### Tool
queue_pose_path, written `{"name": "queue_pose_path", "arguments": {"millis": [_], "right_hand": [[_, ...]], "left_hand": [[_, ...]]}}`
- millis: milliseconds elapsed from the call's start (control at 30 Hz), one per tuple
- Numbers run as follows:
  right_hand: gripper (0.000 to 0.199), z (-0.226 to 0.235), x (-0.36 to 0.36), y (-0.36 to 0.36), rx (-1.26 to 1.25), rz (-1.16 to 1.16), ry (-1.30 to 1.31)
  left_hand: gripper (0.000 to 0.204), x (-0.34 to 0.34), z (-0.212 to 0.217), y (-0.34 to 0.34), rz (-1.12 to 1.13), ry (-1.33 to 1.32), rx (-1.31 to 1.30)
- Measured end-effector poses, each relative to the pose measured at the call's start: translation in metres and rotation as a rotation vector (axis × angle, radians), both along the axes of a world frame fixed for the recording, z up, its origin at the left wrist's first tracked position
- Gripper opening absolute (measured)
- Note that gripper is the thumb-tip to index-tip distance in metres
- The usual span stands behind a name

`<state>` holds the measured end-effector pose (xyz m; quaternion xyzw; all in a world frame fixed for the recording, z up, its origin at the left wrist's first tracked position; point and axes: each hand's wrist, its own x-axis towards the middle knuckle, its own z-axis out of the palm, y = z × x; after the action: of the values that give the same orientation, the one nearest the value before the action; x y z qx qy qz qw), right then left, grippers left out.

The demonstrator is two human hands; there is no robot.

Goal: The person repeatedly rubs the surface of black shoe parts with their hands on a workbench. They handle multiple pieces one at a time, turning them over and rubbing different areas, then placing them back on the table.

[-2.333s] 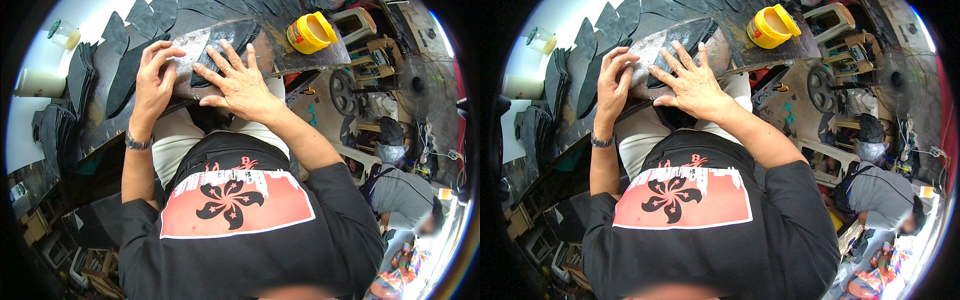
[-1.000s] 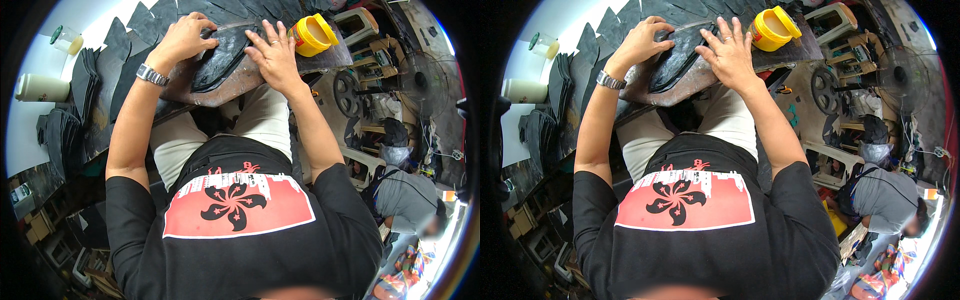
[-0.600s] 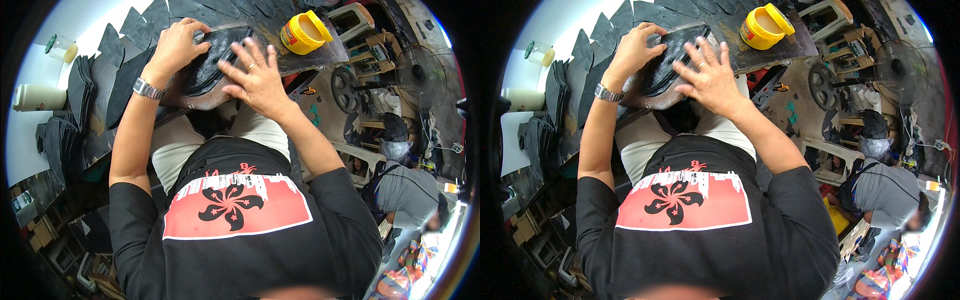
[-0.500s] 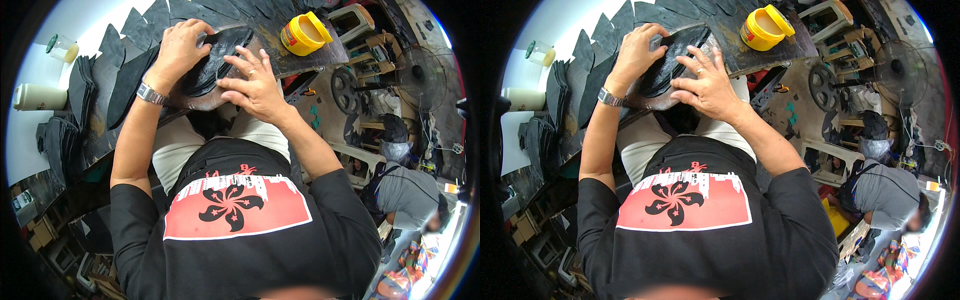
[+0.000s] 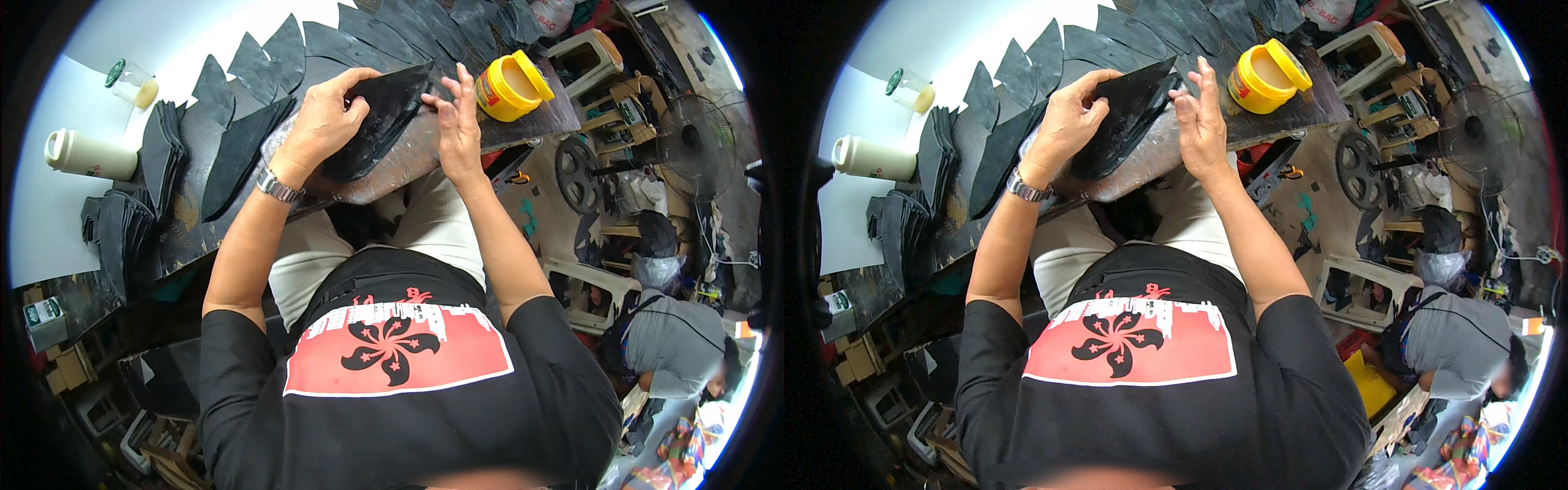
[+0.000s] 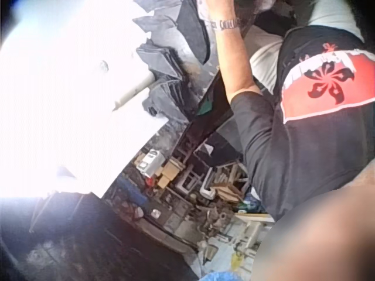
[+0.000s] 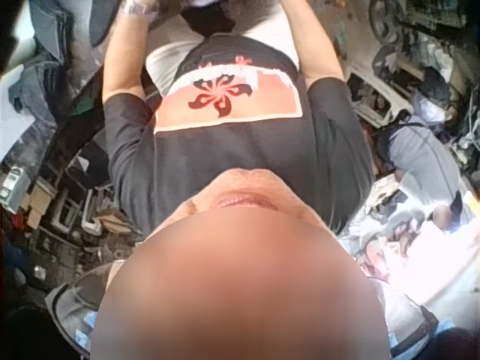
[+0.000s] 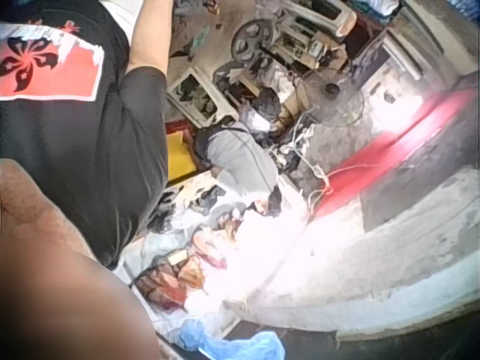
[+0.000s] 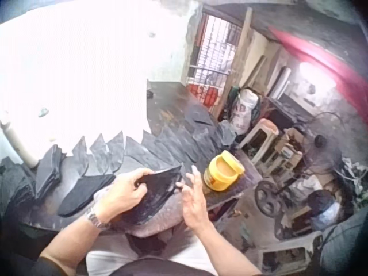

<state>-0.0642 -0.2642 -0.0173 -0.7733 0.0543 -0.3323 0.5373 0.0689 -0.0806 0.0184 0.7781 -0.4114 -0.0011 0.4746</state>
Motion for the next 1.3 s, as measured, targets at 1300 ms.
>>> {"name": "queue_pose_path", "arguments": {"millis": [1300], "right_hand": [[0.073, -0.023, -0.004, 0.008, -0.257, -0.174, -0.120]], "left_hand": [[0.054, 0.124, -0.030, -0.109, 0.570, -0.177, 0.137]]}}
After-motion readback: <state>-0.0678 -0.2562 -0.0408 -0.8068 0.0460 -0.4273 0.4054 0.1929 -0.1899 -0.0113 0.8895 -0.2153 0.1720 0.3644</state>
